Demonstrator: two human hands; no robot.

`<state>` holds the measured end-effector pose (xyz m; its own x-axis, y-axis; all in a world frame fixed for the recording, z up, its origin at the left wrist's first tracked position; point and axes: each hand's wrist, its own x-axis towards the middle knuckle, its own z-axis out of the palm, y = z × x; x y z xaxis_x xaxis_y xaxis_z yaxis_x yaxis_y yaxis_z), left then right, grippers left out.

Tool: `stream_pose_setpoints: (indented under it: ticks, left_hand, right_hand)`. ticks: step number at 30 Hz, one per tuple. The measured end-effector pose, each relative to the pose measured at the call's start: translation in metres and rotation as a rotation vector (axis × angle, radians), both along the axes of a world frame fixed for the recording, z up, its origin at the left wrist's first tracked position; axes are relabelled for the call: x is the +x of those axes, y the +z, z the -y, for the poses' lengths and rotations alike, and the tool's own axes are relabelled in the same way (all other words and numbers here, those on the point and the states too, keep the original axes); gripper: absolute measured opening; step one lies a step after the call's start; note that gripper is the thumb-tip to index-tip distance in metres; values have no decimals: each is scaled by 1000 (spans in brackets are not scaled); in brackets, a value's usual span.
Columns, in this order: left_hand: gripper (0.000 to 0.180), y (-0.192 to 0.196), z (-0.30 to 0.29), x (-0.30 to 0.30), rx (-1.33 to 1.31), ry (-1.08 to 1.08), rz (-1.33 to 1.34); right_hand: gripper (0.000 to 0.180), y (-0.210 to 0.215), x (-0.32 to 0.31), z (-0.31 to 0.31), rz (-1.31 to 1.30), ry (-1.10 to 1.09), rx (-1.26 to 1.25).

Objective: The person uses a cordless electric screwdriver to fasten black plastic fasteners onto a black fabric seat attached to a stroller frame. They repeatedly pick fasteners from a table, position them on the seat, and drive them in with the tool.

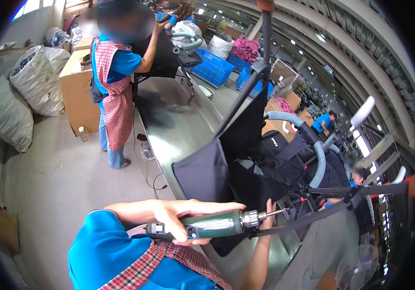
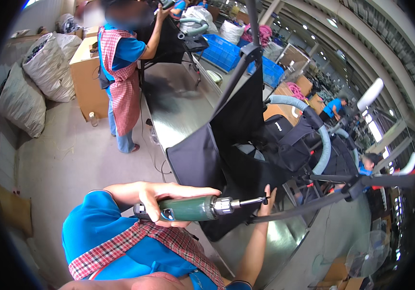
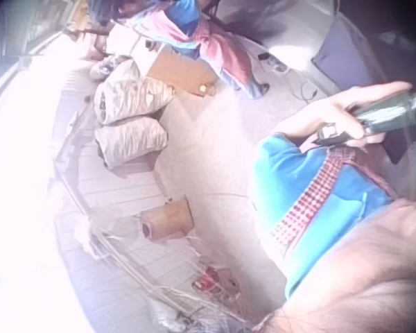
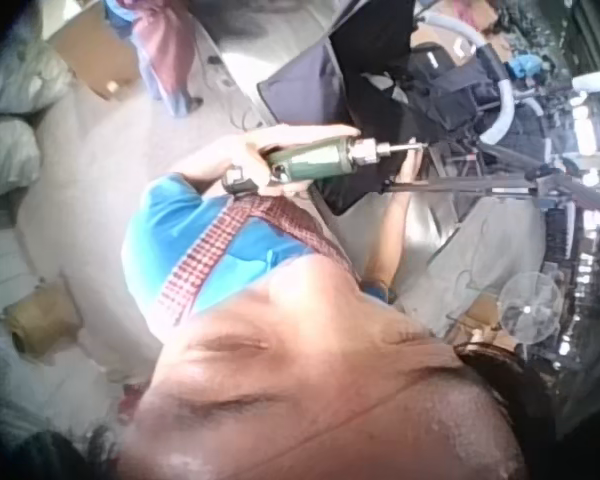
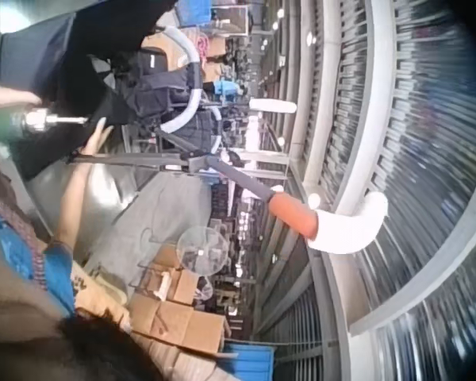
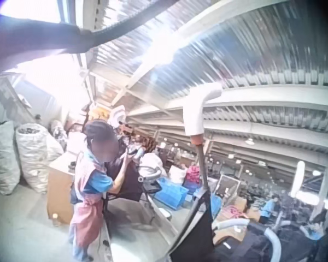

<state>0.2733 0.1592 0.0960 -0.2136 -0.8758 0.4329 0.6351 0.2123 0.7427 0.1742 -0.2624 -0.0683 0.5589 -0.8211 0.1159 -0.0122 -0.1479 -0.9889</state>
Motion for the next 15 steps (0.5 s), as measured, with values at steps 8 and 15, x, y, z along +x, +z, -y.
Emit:
stream_pose_setpoints:
  ticks: [8, 15]
  left_hand:
    - [129, -10, 2, 28, 61, 102, -87]
    - [119, -27, 68, 46, 226, 82, -209]
  right_hand:
    - [80, -3, 173, -36, 50, 482, 160]
    - [52, -89, 135, 17, -62, 733, 10]
